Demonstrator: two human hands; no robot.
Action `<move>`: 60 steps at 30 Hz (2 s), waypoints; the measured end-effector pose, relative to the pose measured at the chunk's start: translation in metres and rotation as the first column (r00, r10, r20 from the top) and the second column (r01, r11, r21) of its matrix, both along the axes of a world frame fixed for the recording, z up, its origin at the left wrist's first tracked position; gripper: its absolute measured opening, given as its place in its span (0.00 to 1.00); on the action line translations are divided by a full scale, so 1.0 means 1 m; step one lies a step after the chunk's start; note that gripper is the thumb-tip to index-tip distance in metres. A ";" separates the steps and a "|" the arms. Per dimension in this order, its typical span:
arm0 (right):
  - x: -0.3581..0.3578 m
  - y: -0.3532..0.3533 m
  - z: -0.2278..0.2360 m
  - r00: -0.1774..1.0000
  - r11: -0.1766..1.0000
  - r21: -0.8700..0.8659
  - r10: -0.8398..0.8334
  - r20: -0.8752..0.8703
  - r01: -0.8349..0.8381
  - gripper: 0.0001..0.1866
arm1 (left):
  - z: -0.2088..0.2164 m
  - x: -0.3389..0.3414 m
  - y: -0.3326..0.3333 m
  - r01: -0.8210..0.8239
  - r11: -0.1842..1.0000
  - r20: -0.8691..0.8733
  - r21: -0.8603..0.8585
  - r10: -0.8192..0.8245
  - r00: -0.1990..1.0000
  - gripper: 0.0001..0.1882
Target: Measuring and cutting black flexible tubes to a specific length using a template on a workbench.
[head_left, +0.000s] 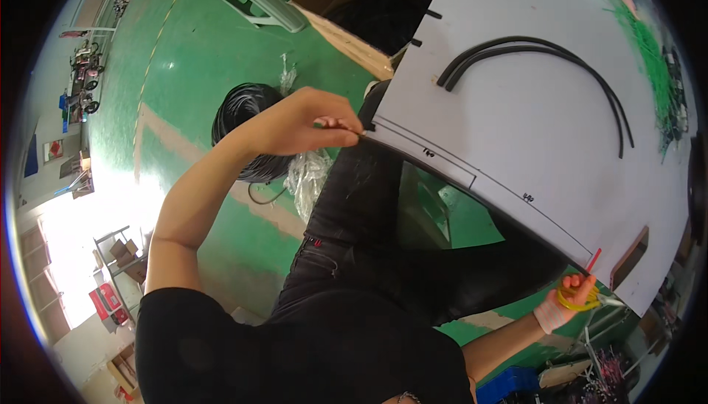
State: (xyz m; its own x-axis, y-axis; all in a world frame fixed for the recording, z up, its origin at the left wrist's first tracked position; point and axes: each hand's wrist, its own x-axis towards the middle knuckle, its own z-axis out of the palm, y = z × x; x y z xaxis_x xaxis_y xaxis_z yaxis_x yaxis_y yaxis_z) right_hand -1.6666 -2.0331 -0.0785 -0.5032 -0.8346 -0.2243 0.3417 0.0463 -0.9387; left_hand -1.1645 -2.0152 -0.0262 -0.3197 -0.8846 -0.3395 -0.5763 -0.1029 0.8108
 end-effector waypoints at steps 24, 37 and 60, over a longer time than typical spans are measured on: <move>0.203 -0.060 0.073 -0.129 -0.105 0.313 0.990 -0.056 -0.944 0.31 | 0.013 -0.080 -0.035 -0.536 0.807 -0.483 0.250 0.583 0.653 0.10; 0.213 -0.077 0.069 -0.167 -0.115 0.380 0.980 -0.107 -0.918 0.26 | 0.019 -0.075 -0.041 -0.488 0.826 -0.441 0.282 0.563 0.699 0.11; 0.231 0.000 0.055 0.492 0.520 -0.087 0.841 0.223 -0.850 0.10 | 0.028 -0.113 0.012 -0.298 0.919 -0.708 0.258 0.389 0.589 0.16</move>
State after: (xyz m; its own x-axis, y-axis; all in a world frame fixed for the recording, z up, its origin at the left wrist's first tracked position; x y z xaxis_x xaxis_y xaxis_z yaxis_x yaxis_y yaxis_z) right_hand -1.4356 -2.0334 -0.0234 0.5038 -0.8247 -0.2570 0.3069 0.4490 -0.8391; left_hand -1.2771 -2.0028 0.0015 -0.1799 -0.9577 -0.2245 0.3004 -0.2708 0.9146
